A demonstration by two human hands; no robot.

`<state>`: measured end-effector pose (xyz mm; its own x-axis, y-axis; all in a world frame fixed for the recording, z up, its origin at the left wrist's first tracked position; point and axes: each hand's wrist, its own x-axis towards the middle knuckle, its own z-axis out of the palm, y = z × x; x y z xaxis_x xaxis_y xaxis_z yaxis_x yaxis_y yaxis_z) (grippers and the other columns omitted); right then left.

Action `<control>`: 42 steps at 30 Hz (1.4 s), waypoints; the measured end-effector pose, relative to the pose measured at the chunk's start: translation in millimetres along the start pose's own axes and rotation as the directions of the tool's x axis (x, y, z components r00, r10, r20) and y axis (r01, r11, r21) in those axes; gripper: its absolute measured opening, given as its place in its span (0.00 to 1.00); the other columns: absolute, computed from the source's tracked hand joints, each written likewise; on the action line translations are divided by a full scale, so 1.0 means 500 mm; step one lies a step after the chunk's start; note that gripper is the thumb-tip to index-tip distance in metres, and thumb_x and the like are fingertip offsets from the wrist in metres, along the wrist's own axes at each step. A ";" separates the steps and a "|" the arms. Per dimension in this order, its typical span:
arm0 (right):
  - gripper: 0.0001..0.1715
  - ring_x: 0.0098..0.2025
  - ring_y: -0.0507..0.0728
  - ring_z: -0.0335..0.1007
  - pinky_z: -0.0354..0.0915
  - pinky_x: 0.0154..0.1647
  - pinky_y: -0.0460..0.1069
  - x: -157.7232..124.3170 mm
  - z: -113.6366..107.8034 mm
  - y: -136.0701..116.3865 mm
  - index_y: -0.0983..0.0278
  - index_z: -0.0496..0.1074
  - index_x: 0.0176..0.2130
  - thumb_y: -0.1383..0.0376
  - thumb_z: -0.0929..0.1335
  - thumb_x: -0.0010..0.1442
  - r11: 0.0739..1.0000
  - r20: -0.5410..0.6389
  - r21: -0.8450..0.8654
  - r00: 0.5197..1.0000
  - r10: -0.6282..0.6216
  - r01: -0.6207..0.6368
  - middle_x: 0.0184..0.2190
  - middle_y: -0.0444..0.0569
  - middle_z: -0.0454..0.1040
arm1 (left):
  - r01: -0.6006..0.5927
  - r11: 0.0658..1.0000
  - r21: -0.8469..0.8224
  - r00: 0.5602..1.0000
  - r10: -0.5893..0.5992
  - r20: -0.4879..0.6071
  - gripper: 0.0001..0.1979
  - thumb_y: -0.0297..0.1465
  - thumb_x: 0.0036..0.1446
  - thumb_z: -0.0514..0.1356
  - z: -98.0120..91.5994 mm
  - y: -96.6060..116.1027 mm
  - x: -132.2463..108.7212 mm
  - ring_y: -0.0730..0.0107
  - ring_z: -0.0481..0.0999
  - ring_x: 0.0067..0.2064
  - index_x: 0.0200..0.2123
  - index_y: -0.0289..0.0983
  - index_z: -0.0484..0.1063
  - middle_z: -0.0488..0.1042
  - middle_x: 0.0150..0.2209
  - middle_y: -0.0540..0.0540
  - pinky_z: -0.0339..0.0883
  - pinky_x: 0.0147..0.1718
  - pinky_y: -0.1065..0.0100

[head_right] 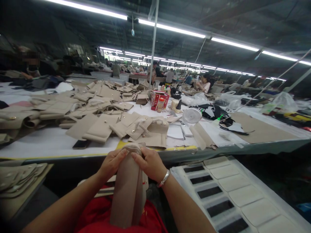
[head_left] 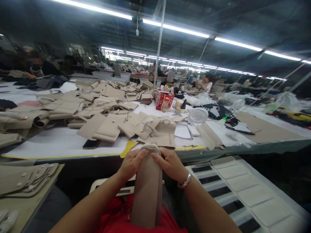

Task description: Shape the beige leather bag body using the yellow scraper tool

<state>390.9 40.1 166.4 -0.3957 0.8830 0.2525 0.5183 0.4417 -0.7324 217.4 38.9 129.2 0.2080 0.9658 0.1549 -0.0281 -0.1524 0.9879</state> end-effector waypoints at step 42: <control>0.18 0.24 0.49 0.54 0.50 0.25 0.45 -0.028 -0.097 -0.055 0.65 0.61 0.25 0.57 0.60 0.61 0.951 0.200 -0.206 0.962 -0.188 0.229 0.22 0.42 0.63 | -0.353 0.884 0.305 0.918 0.265 0.296 0.13 0.36 0.53 0.58 -0.003 0.111 0.000 0.70 0.70 0.36 0.40 0.36 0.75 0.70 0.35 0.45 0.65 0.34 0.72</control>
<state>418.7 23.1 213.6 -0.6293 0.7344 0.2541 0.5589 0.6549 -0.5086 214.4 30.9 184.1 0.4731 0.7839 0.4022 0.1997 -0.5400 0.8176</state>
